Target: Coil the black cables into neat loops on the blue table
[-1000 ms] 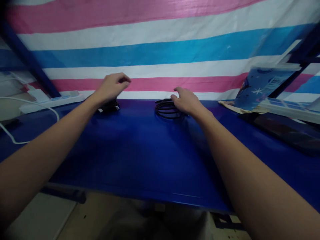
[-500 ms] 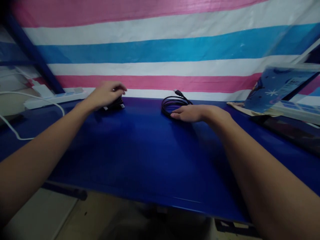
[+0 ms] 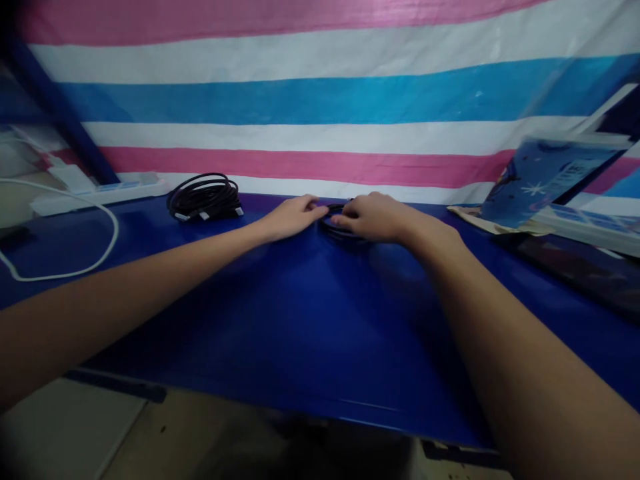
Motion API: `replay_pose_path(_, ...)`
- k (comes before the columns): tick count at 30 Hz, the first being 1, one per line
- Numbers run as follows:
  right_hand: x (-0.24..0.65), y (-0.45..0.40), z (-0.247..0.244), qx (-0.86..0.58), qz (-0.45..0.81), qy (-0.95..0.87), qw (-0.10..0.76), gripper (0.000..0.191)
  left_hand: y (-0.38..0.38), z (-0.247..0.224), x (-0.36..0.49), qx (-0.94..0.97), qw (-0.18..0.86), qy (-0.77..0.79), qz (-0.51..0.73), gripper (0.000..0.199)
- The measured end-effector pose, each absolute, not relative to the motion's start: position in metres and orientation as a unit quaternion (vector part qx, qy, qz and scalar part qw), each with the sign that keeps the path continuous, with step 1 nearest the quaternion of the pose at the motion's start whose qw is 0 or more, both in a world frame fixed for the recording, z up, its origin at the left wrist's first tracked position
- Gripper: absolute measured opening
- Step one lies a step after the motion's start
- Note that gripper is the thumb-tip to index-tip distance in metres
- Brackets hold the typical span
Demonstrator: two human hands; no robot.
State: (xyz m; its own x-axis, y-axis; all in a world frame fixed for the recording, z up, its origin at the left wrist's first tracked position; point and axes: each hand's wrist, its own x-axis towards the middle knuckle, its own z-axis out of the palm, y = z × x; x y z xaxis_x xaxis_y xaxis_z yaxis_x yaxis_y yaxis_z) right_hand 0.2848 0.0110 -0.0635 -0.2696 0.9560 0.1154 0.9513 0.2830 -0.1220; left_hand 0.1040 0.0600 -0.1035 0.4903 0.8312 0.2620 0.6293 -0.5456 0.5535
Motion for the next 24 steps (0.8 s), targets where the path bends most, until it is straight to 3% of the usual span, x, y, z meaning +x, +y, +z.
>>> replay_pose_path(2, 0.294, 0.015, -0.064, -0.643, -0.002, -0.751, 0.148, 0.043, 0.068, -0.102, 0.131, 0.847, 0.209, 0.432, 0.231, 0.065)
replay_pose_path(6, 0.326, 0.029, -0.077, -0.716, -0.006, -0.662, 0.222, 0.043, 0.059, -0.096, 0.16, 0.901, 0.117, 0.356, 0.217, 0.058)
replay_pose_path(10, 0.347, 0.038, -0.092, -0.733, 0.086, -0.636, 0.224, 0.037, 0.037, -0.103, 0.161, 0.964, 0.055, 0.219, 0.139, 0.044)
replay_pose_path(16, 0.342, 0.044, -0.096, -0.753, 0.115, -0.61, 0.217, 0.02, 0.035, -0.114, 0.161, 0.961, -0.02, 0.216, 0.17, 0.029)
replay_pose_path(24, 0.339, 0.042, -0.091, -0.773, 0.103, -0.589, 0.212, 0.028, 0.036, -0.118, 0.149, 0.959, -0.035, 0.198, 0.202, 0.029)
